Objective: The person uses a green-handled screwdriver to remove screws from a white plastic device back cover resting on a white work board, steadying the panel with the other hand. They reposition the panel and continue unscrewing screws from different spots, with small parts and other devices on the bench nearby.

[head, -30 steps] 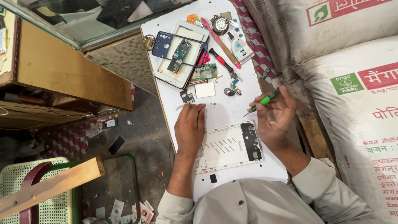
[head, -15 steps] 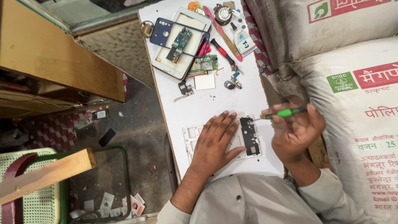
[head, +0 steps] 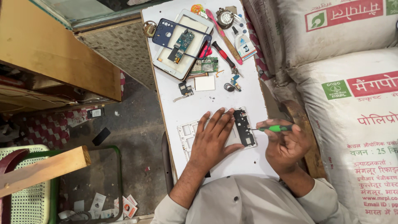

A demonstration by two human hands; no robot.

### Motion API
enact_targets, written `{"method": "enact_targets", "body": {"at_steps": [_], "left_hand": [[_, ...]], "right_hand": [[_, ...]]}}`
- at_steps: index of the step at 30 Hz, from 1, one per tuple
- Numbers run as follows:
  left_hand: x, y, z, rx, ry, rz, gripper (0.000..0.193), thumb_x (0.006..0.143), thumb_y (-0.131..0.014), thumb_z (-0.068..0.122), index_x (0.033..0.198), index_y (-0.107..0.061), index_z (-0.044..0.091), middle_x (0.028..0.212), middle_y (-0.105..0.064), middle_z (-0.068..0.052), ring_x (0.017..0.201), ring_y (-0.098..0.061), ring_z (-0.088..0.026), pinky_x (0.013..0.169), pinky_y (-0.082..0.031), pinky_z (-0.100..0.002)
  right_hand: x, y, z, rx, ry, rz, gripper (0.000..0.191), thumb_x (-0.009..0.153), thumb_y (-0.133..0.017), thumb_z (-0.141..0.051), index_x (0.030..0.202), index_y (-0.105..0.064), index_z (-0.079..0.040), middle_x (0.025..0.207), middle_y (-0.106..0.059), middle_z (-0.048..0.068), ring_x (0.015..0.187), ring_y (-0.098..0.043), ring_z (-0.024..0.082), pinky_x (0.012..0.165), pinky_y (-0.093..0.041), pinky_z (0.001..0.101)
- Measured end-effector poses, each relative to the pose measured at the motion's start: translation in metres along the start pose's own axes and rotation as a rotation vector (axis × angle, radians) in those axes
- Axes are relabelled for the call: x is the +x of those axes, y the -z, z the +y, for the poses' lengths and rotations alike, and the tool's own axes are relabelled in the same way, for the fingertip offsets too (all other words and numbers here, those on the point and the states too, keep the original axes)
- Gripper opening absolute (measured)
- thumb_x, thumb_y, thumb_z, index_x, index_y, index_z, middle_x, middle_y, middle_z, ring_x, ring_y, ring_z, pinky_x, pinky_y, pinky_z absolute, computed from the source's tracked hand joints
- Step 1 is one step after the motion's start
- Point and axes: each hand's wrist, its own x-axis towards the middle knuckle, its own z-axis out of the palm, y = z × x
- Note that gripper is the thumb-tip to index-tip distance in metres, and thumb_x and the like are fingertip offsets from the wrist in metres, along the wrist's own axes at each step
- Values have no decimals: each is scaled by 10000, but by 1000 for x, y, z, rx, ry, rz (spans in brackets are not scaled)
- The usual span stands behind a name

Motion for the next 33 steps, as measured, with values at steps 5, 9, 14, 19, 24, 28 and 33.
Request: {"method": "enact_targets", "body": {"at_steps": [5,9,14,19,24,28,33], "left_hand": [[1,-3,0,-9,24,-29,816,796,-744,612,1373,-618,48,1560,-479,-49,1468,-404,-225,1228,-266,-521],[1,-3,0,-6,24,-29,807,799,-742,612,1371,-620,56,1563,-482,-46,1475,-400,-221,1233,-268,-515],[1,-2,0,-20,16,-14,800,797,-757,596,1367,-619,50,1562,-486,-48,1474,-404,-223,1232,-273,-514],[1,-1,-1,-25,9,-1,798,795,-769,585,1365,-619,47,1554,-492,-48,1474,-407,-223,1229,-276,-514],[1,-2,-1,-21,8,8,790,799,-770,585,1365,-621,55,1557,-490,-43,1475,-407,-221,1231,-277,-512],[1,-4,-1,-9,8,1,796,801,-761,597,1372,-616,62,1557,-486,-41,1474,-407,-218,1231,-276,-512],[1,-6,-1,6,16,-13,820,792,-742,635,1373,-613,71,1555,-476,-41,1467,-404,-215,1231,-270,-515]], "right_hand": [[4,-10,16,36,35,-67,642,1054,-529,80,1504,-207,-245,1185,-619,247,1012,-737,313,854,-666,395],[-1,-12,24,60,33,-107,617,1046,-514,82,1494,-231,-234,1190,-625,240,1037,-738,313,896,-660,376],[-1,-12,25,79,43,-148,621,1034,-529,102,1491,-267,-229,1183,-645,225,1047,-733,303,897,-649,369],[2,-12,22,71,72,-154,651,1034,-530,128,1508,-275,-238,1200,-636,226,1065,-724,295,915,-646,377],[5,-12,20,63,66,-159,633,1029,-543,122,1506,-311,-222,1198,-644,219,1068,-728,295,906,-647,363],[9,-12,17,12,100,-168,625,1009,-575,108,1490,-333,-210,1183,-651,217,1038,-739,292,865,-652,356],[17,-13,14,-76,223,-187,639,961,-702,48,1434,-336,-175,1159,-644,180,1038,-729,280,856,-659,344]]}}
